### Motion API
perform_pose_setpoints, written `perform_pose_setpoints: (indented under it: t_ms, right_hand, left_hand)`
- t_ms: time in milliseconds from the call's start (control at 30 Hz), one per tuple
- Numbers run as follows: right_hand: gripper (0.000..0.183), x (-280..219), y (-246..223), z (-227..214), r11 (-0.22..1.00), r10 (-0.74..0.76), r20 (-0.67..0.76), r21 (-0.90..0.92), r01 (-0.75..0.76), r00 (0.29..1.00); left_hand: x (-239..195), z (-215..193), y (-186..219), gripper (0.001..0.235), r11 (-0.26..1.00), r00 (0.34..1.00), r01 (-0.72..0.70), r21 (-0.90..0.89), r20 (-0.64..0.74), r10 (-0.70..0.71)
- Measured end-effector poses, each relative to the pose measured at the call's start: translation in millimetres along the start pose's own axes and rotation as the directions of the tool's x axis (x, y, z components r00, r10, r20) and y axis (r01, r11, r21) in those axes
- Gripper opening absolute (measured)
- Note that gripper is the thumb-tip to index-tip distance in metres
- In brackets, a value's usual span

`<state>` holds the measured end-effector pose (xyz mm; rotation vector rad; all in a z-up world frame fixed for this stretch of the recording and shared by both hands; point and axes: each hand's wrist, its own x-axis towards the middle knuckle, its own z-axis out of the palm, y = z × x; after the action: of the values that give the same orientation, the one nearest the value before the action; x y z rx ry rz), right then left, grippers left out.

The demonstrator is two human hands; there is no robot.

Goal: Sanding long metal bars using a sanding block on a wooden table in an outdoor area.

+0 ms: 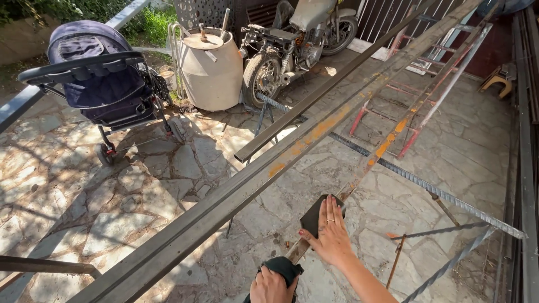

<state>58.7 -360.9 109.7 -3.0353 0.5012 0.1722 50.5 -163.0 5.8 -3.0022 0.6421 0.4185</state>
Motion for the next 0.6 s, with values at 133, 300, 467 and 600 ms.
perform_pose_setpoints:
  t_ms: [133, 300, 467, 600]
  right_hand:
    - [0.110, 24.9, -6.3, -0.9, 1.000, 0.009, -0.081, 0.019, -0.008, 0.997]
    - [0.114, -16.1, -33.0, -0.3, 0.989, -0.143, -0.002, 0.040, 0.143, 0.990]
    - [0.114, 17.5, -9.0, 21.4, 0.992, -0.123, -0.135, 0.014, 0.126, 0.983]
    - [0.113, 53.1, 18.7, 27.7, 1.000, -0.023, -0.144, 0.001, 0.023, 0.989]
  left_hand:
    - [-5.5, -11.4, -3.2, 0.077, 1.000, 1.000, 0.017, 0.010, 0.021, -0.018]
    - [-0.4, -13.7, -7.7, 0.078, 0.998, 0.999, -0.037, -0.045, 0.023, 0.038]
    - [-3.6, -26.9, -9.3, 0.079, 0.992, 0.997, -0.067, -0.107, 0.038, 0.071]
    - [-5.8, -39.8, -6.9, 0.073, 0.987, 0.996, -0.064, -0.145, 0.059, 0.073]
